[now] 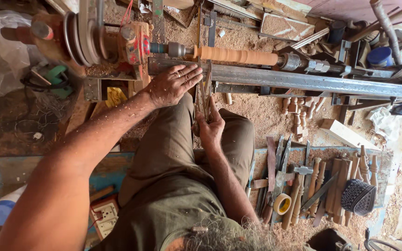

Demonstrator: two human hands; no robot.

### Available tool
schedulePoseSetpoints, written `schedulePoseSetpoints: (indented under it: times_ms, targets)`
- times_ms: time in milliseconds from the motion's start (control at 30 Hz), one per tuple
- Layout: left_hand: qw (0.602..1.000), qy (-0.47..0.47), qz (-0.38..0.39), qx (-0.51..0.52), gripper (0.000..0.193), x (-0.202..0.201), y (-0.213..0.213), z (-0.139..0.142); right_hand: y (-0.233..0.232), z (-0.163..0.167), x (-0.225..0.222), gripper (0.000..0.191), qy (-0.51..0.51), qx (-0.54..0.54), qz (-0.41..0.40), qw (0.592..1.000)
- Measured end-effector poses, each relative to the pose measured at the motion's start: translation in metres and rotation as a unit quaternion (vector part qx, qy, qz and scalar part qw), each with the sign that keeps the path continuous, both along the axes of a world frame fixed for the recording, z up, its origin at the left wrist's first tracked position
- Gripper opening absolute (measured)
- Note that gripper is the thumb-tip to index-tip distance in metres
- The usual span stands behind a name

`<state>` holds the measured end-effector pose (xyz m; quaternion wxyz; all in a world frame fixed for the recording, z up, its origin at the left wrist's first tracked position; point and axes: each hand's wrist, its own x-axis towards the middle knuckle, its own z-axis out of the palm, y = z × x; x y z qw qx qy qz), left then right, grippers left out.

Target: The person operates a wood lathe to shape a cylindrical wooden piece. They use a chisel to shave the rotating wood, creating shavings, and periodically stop to adjust the tool or the lathe.

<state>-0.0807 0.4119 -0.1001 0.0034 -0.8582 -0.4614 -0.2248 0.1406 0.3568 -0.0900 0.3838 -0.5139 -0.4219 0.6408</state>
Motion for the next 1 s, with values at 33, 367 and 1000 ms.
schedulePoseSetpoints:
  times_ms: [33,367,1000]
  targets:
    - [1.000,0.002,0.002,-0.001,0.048,0.000,0.000,0.000,0.000,0.001,-0.001,0.070,-0.001,0.000,-0.002,1.000]
    - [1.000,0.024,0.017,0.004,0.049,0.001,0.001,-0.007,-0.001,0.002,-0.002,0.070,-0.017,0.015,0.000,1.000]
    - [0.999,-0.021,0.036,-0.018,0.054,0.016,-0.007,0.016,0.004,0.006,0.004,0.066,0.033,0.003,-0.030,0.999]
